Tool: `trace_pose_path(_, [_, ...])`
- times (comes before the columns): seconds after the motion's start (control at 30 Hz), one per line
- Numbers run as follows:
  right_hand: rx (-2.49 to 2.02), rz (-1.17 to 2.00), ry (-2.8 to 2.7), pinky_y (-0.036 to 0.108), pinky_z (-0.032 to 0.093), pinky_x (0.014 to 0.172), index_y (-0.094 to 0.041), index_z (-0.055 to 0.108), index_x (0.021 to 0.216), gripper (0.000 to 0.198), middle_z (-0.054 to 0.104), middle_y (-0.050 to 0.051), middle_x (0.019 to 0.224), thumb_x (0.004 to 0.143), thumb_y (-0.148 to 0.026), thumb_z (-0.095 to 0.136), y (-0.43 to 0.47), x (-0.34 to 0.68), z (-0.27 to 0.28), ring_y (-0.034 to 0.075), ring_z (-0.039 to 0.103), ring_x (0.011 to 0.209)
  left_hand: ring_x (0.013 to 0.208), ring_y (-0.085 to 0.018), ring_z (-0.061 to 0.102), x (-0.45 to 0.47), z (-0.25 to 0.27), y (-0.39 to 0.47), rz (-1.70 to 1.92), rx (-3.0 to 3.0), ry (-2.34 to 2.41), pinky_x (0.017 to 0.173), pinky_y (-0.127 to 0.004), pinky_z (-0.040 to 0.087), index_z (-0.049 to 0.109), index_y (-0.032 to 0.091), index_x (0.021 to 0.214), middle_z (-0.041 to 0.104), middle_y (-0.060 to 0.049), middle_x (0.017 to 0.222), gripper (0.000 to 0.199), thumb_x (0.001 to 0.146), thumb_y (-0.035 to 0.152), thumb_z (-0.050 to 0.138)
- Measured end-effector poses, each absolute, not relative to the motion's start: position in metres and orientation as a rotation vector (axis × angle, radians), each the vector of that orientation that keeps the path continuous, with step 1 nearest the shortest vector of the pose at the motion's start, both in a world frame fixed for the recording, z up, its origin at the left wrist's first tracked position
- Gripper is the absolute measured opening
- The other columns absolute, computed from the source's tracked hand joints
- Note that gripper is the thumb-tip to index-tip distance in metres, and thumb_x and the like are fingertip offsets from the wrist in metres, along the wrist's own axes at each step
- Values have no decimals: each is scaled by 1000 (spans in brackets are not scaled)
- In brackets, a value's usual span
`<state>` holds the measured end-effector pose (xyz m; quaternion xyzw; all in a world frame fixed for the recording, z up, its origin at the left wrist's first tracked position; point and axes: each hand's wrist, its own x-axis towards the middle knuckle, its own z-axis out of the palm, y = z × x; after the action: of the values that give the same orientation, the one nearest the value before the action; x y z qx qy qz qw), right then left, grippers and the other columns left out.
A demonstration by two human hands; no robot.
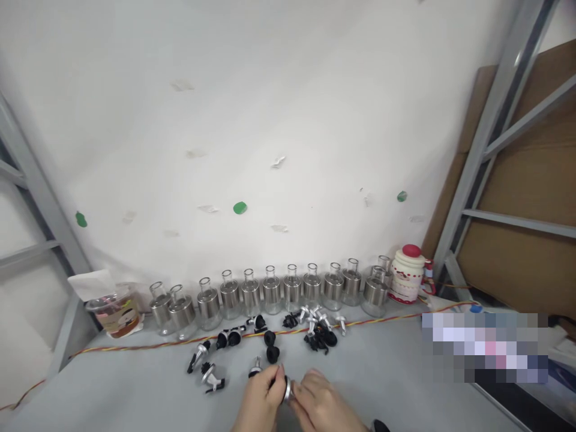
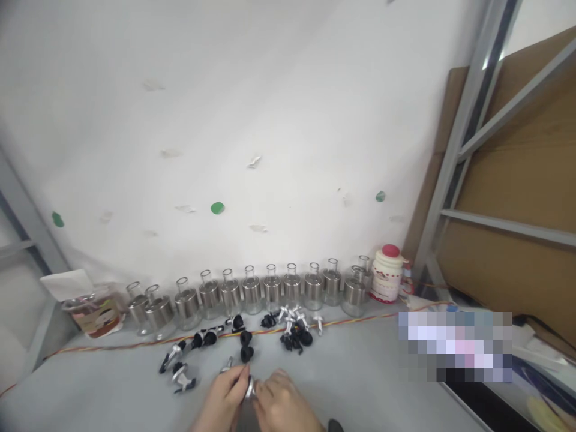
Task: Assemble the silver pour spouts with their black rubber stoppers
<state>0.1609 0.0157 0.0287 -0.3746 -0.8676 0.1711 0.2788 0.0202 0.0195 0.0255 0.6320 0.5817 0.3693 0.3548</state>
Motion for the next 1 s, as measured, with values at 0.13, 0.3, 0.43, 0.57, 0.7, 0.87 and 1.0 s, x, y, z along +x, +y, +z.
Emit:
trace_pose_path(0.13, [-1065, 581, -2270, 30, 39, 64, -14, 62, 73, 21, 62, 9, 68, 76, -12, 41, 15, 162, 29, 20, 53, 66, 45, -11, 36, 21, 27, 21, 951, 1649, 1539, 46, -21, 25, 36, 20, 53, 34, 6, 44, 38, 80, 45, 30])
trace_pose_path(0.3, [-984, 1586, -1874, 18, 26, 43, -13, 61, 57, 14, 44, -5, 46, 69, -19, 55, 24, 170, 32, 6, 37, 43, 43, -11, 43, 14, 26, 18, 963, 2114, 1454, 46, -21, 30, 40, 20, 52, 44, 4, 44, 42, 86, 38, 25])
trace_pose_path(0.43, [-779, 1990, -1656, 19, 13, 38, -11, 53, 43, 23, 32, -9, 37, 56, -22, 68, 31, 175, 36, 2, 22, 37, 42, -11, 49, 10, 35, 12, 1110, 2606, 1324, 45, -20, 33, 46, 20, 57, 53, 0, 47, 42, 89, 27, 20])
trace_pose_path(0.57, [-629, 2175, -1543, 20, 9, 35, -13, 41, 35, 35, 25, -10, 34, 54, -25, 69, 32, 176, 36, 1, 16, 34, 42, -12, 49, 10, 45, 12, 1429, 2902, 1108, 45, -20, 35, 47, 20, 58, 52, -1, 45, 41, 88, 18, 19])
trace_pose_path(0.7, [-706, 2025, -1550, 17, 26, 39, -12, 53, 49, 24, 43, -5, 42, 59, -29, 66, 30, 173, 41, 4, 36, 38, 52, -15, 54, 10, 48, 17, 1307, 2785, 1235, 52, -23, 40, 52, 19, 68, 57, -3, 55, 35, 87, 19, 23])
trace_pose_path(0.87, [-1016, 1009, -2105, 26, 40, 58, -14, 56, 63, 27, 55, 3, 58, 82, -27, 41, 31, 178, 42, 15, 52, 59, 50, -17, 55, 25, 41, 38, 938, 2075, 1652, 48, -25, 38, 51, 19, 62, 57, -3, 52, 37, 85, 31, 25])
trace_pose_path(1.0, [-1049, 267, -2292, 35, 37, 76, -14, 57, 79, 22, 60, 10, 78, 82, -11, 35, 36, 183, 38, 21, 52, 80, 28, -14, 44, 43, 31, 62, 910, 1945, 1667, 34, -22, 30, 41, 21, 51, 38, 6, 30, 44, 86, 32, 16])
